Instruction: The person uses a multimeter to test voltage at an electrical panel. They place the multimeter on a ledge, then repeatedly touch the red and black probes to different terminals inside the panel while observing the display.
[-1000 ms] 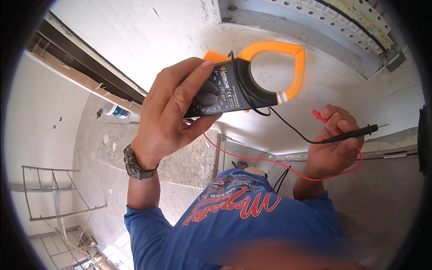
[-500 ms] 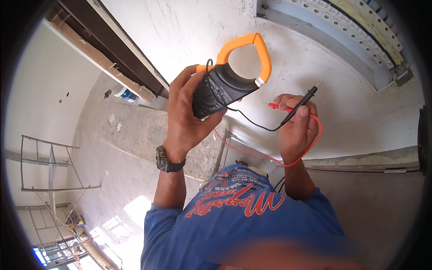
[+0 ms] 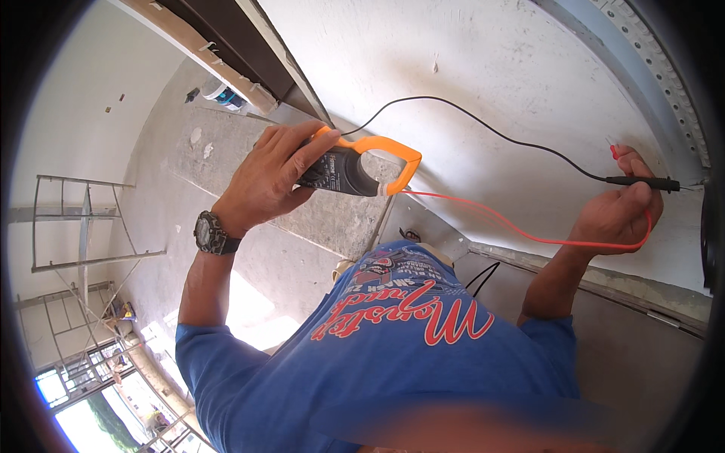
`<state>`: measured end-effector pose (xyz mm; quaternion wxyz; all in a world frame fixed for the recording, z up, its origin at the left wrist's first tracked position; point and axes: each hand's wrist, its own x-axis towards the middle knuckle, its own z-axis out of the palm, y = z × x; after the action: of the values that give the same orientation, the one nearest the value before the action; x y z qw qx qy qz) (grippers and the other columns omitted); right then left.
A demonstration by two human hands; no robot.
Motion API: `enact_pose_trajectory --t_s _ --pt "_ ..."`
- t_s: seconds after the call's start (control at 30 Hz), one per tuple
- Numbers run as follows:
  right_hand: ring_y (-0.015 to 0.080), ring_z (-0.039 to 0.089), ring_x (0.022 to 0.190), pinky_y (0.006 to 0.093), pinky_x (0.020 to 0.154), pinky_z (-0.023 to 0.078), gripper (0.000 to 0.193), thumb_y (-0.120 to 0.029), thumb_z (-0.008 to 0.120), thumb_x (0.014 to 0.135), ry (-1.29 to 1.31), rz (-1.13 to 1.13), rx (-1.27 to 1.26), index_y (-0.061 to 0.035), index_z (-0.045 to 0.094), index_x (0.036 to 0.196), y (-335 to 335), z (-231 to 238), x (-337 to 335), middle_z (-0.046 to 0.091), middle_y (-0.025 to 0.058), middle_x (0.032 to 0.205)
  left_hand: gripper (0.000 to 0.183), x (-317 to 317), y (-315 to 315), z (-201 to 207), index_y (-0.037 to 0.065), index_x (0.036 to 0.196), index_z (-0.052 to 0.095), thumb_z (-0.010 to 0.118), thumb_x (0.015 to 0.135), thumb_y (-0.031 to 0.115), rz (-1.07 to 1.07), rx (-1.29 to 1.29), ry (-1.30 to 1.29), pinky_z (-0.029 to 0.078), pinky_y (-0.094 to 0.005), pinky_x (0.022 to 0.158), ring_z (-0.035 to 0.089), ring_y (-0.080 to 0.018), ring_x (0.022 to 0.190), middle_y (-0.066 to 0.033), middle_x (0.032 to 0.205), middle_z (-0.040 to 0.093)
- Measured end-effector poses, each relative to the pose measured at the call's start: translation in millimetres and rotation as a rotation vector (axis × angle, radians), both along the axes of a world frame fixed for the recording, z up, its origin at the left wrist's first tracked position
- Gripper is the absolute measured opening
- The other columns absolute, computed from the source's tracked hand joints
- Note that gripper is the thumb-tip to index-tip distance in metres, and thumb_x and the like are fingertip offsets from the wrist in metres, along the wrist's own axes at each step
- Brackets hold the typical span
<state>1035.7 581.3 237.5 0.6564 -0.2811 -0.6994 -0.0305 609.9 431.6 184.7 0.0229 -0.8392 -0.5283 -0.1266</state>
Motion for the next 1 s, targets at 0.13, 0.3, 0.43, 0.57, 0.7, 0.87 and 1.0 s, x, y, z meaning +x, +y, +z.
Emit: enact_pose_trajectory --t_s 0.13,0.3,0.43,0.57,0.7,0.87,1.0 --pt "0.0298 0.067 0.089 0.0467 0.082 0.057 0.048 -0.037 0.042 0.114 0.18 0.087 -0.239 0.0038 0.065 0.103 -23.0 -67.1 -86.1 0.065 0.0134 0.088 0.113 -68.2 -26.1 -8.4 0.016 0.161 0.036 0.097 0.066 0.011 0.133 0.026 -0.541 0.053 -0.0423 0.11 0.059 -0.0301 0.131 -0.0173 0.147 0.052" --pt "0.0329 0.066 0.091 0.0552 0.093 0.049 0.043 -0.043 0.042 0.113 0.583 0.594 -0.355 -0.0086 0.068 0.115 -60.0 -86.7 -90.9 0.064 0.0094 0.089 0.108 -100.2 -3.4 -26.6 0.0 0.159 0.031 0.095 0.077 0.028 0.409 0.251 -1.082 0.062 -0.0378 0.096 0.07 -0.0247 0.114 -0.0187 0.13 0.063" --pt "0.0332 0.066 0.092 0.0583 0.097 0.047 0.05 -0.05 0.038 0.112 0.407 0.505 -0.138 -0.0092 0.067 0.118 -68.0 -52.9 -65.6 0.064 0.0079 0.09 0.102 -110.2 22.1 -39.1 -0.008 0.157 0.026 0.09 0.085 0.026 0.398 0.247 -1.461 0.066 -0.037 0.085 0.073 -0.023 0.107 -0.0194 0.12 0.066" --pt "0.0351 0.068 0.097 0.0606 0.102 0.046 0.054 -0.051 0.033 0.113 0.182 0.517 -0.077 -0.0097 0.065 0.127 -83.9 4.7 -70.6 0.068 0.009 0.095 0.095 -123.3 32.6 -14.5 -0.01 0.156 0.025 0.086 0.087 0.017 0.361 0.225 -1.632 0.067 -0.0359 0.08 0.075 -0.0225 0.095 -0.0176 0.111 0.068" --pt "0.0389 0.07 0.101 0.0639 0.104 0.046 0.056 -0.05 0.031 0.113 0.008 0.449 0.067 -0.0085 0.064 0.129 -105.3 33.0 -72.4 0.071 0.0117 0.099 0.097 -76.0 64.0 -41.6 -0.011 0.154 0.03 0.09 0.082 0.015 0.235 0.079 -1.555 0.066 -0.0328 0.078 0.074 -0.0187 0.095 -0.0176 0.113 0.066" --pt "0.0398 0.072 0.092 0.0597 0.092 0.053 0.052 -0.047 0.039 0.111 0.094 0.316 -0.009 -0.0051 0.068 0.118 -101.3 0.2 -91.9 0.07 0.012 0.087 0.096 -36.6 95.4 -167.7 -0.013 0.147 0.038 0.092 0.074 0.02 0.624 -0.137 -1.428 0.061 -0.0288 0.079 0.07 -0.0198 0.094 -0.0184 0.117 0.064" --pt "0.036 0.07 0.089 0.0551 0.089 0.052 0.046 -0.042 0.043 0.11 0.013 0.168 -0.001 -0.0044 0.068 0.115 -71.2 -6.6 -98.0 0.07 0.0112 0.087 0.096 -3.3 101.5 -267.1 -0.01 0.146 0.042 0.091 0.07 0.024 0.724 -0.141 -1.243 0.053 -0.0425 0.098 0.062 -0.0316 0.11 -0.0232 0.122 0.058"
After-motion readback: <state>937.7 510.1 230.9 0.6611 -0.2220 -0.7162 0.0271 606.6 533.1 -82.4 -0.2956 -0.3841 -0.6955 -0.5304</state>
